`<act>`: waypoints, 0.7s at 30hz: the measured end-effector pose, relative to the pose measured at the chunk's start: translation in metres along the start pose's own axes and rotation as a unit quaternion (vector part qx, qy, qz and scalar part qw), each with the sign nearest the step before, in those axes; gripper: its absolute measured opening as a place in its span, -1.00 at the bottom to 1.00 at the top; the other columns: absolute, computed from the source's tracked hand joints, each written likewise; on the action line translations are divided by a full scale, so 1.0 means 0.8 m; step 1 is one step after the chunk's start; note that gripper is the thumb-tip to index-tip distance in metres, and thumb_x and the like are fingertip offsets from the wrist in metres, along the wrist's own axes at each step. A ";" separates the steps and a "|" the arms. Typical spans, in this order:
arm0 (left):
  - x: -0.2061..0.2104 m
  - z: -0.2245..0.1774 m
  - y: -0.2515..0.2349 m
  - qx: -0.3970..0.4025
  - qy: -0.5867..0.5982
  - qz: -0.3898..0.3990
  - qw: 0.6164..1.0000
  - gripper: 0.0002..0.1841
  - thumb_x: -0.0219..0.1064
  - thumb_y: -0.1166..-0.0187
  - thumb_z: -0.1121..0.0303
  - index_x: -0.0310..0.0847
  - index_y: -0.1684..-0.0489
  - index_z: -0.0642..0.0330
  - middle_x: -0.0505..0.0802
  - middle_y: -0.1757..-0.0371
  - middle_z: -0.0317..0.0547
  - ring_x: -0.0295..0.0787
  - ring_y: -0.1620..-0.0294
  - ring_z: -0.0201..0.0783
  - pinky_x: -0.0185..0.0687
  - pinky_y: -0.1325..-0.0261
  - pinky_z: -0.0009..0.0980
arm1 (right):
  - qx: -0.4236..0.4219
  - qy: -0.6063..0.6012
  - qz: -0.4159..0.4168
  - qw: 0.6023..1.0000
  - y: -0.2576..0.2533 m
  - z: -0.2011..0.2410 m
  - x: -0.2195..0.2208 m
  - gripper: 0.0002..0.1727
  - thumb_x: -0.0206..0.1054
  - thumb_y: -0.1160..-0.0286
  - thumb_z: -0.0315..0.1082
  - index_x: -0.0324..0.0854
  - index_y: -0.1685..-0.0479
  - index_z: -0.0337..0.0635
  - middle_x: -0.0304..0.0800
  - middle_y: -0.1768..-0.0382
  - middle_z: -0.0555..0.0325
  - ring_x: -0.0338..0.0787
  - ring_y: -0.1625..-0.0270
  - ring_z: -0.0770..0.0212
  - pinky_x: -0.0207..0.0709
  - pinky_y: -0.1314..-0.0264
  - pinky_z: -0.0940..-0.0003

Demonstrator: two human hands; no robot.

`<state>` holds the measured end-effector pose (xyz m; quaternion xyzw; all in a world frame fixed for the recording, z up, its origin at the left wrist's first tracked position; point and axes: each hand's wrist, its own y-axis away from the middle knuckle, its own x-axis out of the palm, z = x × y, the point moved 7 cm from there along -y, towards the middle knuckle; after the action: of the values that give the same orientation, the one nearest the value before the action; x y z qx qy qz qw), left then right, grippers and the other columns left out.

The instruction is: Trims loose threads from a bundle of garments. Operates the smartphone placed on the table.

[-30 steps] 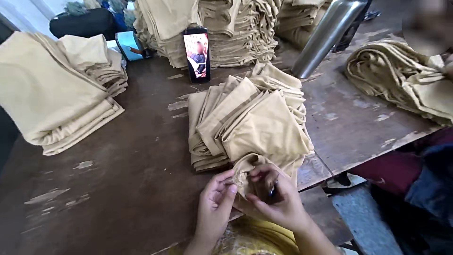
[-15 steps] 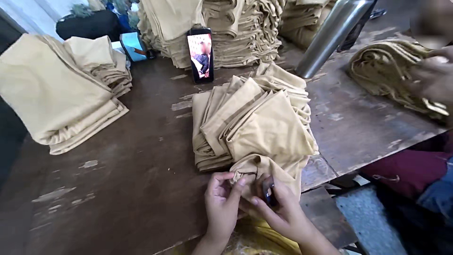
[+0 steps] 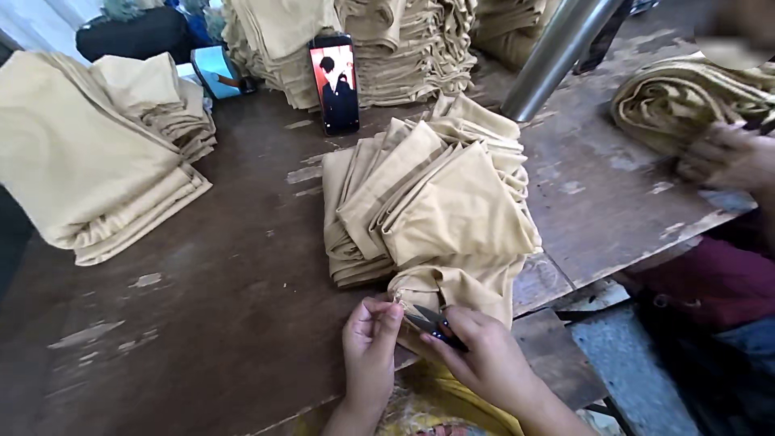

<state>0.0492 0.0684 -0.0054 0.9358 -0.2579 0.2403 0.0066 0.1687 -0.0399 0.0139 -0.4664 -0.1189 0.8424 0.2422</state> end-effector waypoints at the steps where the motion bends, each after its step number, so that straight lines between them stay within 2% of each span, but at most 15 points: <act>1: 0.000 0.000 0.000 0.000 0.007 0.000 1.000 -0.92 0.46 -0.56 0.26 0.76 0.30 -0.02 0.87 0.25 -0.41 0.81 0.18 -0.54 0.76 -0.05 -0.50 | -0.001 0.012 -0.004 1.000 -0.001 0.001 0.000 -0.57 0.23 -0.64 0.02 0.56 0.48 -0.12 0.56 0.60 0.21 0.54 0.60 0.31 0.42 0.61 0.41; 8: 0.001 -0.003 0.001 0.016 0.010 0.010 1.000 -0.96 0.52 -0.49 0.32 0.81 0.29 0.03 0.91 0.15 -0.35 0.85 0.14 -0.53 0.79 -0.02 -0.53 | -0.006 0.046 -0.001 0.999 -0.014 0.014 0.006 -0.51 0.10 -0.71 0.06 0.57 0.46 -0.13 0.54 0.66 0.20 0.55 0.66 0.26 0.41 0.65 0.35; 12: 0.000 -0.004 0.000 0.026 0.009 0.009 1.000 -0.96 0.50 -0.51 0.34 0.84 0.24 0.04 0.92 0.20 -0.36 0.85 0.17 -0.54 0.79 -0.02 -0.53 | -0.014 0.050 -0.012 0.999 -0.017 0.015 0.009 -0.48 0.02 -0.77 0.01 0.57 0.49 -0.14 0.53 0.69 0.18 0.59 0.67 0.21 0.41 0.68 0.30; 16: -0.001 -0.003 0.000 0.031 0.007 0.008 0.999 -0.96 0.48 -0.53 0.32 0.82 0.21 0.00 0.92 0.16 -0.35 0.86 0.12 -0.52 0.80 -0.05 -0.51 | -0.011 0.039 -0.018 0.999 -0.016 0.012 0.007 -0.49 0.04 -0.75 0.02 0.56 0.50 -0.14 0.52 0.69 0.20 0.55 0.68 0.26 0.39 0.67 0.35; 21: 0.005 -0.008 0.003 0.071 -0.024 0.037 0.996 -0.89 0.49 -0.51 0.40 0.88 0.13 -0.01 0.93 0.07 -0.39 0.85 0.08 -0.55 0.79 -0.05 -0.57 | -0.014 0.043 -0.026 0.999 -0.020 0.015 0.006 -0.52 0.07 -0.74 0.03 0.56 0.45 -0.14 0.53 0.66 0.21 0.54 0.64 0.27 0.41 0.62 0.36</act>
<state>0.0488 0.0654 0.0017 0.9293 -0.2745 0.2355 -0.0754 0.1614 -0.0238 0.0235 -0.5022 -0.1318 0.8134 0.2622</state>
